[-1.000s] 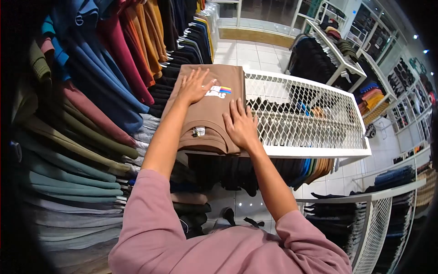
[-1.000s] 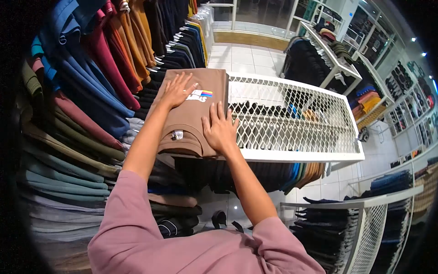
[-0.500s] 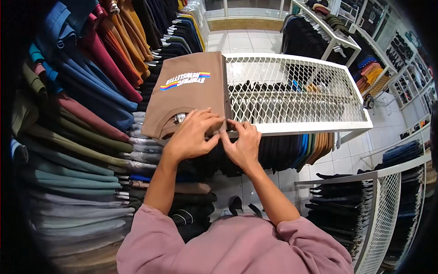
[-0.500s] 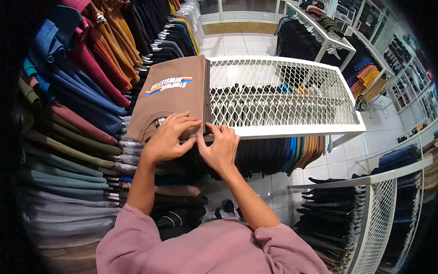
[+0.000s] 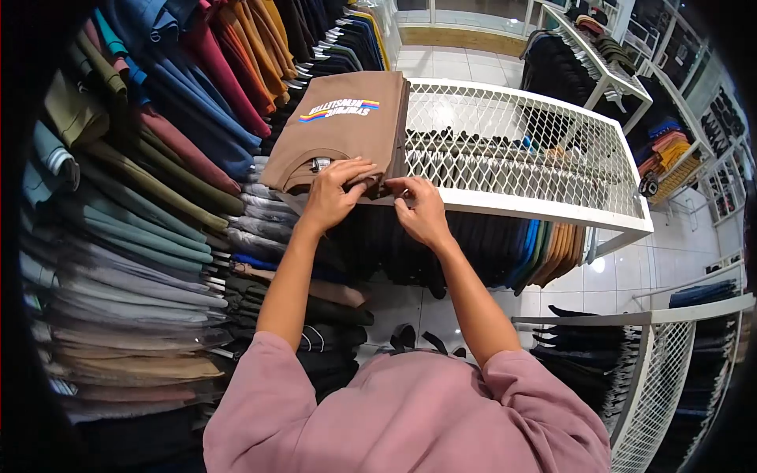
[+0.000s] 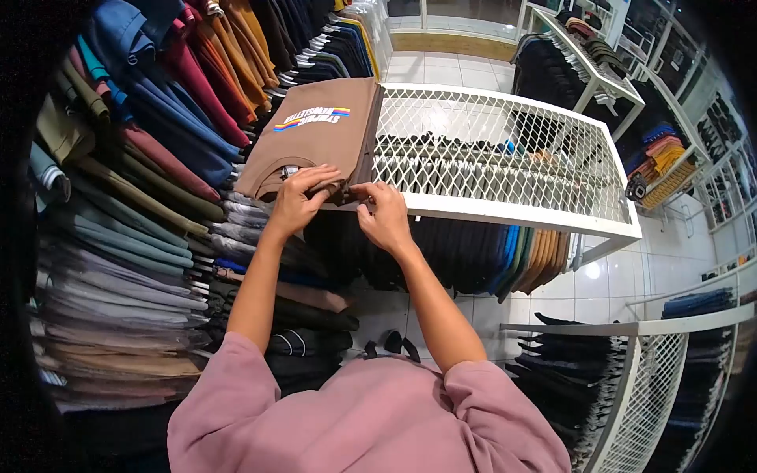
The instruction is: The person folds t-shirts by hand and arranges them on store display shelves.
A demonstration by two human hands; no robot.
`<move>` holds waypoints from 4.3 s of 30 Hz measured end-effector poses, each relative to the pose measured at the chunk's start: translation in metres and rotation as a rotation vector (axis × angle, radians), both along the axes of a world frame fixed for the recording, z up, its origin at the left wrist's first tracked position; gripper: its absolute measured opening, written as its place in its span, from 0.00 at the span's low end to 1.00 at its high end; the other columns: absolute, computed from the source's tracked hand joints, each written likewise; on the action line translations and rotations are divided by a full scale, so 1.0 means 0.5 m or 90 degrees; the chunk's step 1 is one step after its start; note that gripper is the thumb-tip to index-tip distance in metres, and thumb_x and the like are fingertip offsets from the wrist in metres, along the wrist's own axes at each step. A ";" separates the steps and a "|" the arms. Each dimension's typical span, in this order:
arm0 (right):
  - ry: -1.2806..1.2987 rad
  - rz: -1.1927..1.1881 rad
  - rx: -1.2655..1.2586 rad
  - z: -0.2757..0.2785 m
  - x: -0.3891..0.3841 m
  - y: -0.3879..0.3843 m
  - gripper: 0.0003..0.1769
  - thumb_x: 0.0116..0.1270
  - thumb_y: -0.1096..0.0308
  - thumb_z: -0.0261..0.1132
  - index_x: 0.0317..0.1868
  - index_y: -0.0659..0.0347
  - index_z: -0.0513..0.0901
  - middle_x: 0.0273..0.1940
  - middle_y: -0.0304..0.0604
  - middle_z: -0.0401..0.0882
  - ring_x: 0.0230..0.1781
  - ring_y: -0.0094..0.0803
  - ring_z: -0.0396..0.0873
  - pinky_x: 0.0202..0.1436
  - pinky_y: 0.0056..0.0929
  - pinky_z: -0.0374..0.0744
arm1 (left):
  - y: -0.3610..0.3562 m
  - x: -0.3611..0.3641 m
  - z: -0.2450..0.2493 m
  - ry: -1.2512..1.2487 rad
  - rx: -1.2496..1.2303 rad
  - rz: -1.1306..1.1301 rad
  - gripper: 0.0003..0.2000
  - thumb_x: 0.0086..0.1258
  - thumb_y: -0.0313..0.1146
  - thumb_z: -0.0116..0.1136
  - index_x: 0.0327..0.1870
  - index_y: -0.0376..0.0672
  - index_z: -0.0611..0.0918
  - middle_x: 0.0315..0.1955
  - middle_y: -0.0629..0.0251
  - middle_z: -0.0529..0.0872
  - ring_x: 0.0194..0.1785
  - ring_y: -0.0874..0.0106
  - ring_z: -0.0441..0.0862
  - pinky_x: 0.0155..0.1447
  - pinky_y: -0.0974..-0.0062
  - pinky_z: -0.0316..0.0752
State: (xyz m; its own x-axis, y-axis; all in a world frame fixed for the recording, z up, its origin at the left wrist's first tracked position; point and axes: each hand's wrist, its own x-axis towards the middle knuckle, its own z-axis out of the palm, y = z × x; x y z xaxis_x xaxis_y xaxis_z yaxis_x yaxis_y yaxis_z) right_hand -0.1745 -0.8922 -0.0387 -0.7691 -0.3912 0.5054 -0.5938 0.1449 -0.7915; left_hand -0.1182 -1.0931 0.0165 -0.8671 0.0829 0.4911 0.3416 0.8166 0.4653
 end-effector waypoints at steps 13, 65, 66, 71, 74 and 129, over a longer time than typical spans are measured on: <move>-0.044 -0.003 0.013 0.009 -0.002 -0.008 0.14 0.62 0.69 0.71 0.48 0.60 0.88 0.39 0.48 0.85 0.39 0.42 0.83 0.47 0.38 0.81 | -0.058 -0.040 -0.048 -0.151 0.540 0.012 0.15 0.79 0.38 0.60 0.45 0.32 0.89 0.37 0.78 0.87 0.42 0.87 0.77 0.47 0.84 0.73; 0.256 0.183 0.312 0.112 -0.133 -0.026 0.11 0.64 0.65 0.71 0.47 0.53 0.90 0.50 0.47 0.83 0.47 0.48 0.85 0.51 0.43 0.83 | -0.067 -0.053 0.063 0.064 0.070 0.105 0.19 0.62 0.31 0.71 0.53 0.35 0.85 0.43 0.49 0.91 0.50 0.55 0.89 0.55 0.65 0.80; 0.240 0.121 0.272 0.129 -0.124 -0.037 0.11 0.65 0.66 0.70 0.47 0.54 0.89 0.50 0.48 0.83 0.47 0.50 0.85 0.51 0.44 0.83 | -0.057 -0.043 0.070 0.063 0.072 0.104 0.19 0.62 0.31 0.71 0.53 0.35 0.85 0.43 0.49 0.91 0.50 0.55 0.89 0.55 0.65 0.80; 0.288 0.000 0.192 0.144 -0.114 -0.063 0.11 0.66 0.65 0.72 0.47 0.57 0.87 0.44 0.49 0.83 0.37 0.51 0.86 0.43 0.44 0.84 | -0.040 -0.035 0.058 0.132 -0.100 0.108 0.23 0.60 0.39 0.74 0.55 0.38 0.85 0.43 0.48 0.90 0.49 0.52 0.89 0.55 0.59 0.80; 0.218 -0.038 0.154 0.137 -0.078 -0.043 0.15 0.62 0.64 0.74 0.49 0.54 0.85 0.47 0.51 0.81 0.41 0.55 0.86 0.44 0.48 0.84 | -0.046 -0.047 0.062 0.095 -0.035 0.131 0.23 0.60 0.36 0.74 0.56 0.38 0.84 0.43 0.48 0.90 0.51 0.52 0.89 0.56 0.60 0.81; 0.301 0.075 0.362 0.142 -0.109 -0.033 0.12 0.65 0.64 0.71 0.48 0.55 0.89 0.48 0.48 0.83 0.44 0.50 0.86 0.47 0.46 0.84 | -0.047 -0.039 0.052 0.084 -0.077 0.170 0.35 0.54 0.34 0.74 0.67 0.47 0.76 0.54 0.54 0.88 0.59 0.54 0.83 0.68 0.55 0.66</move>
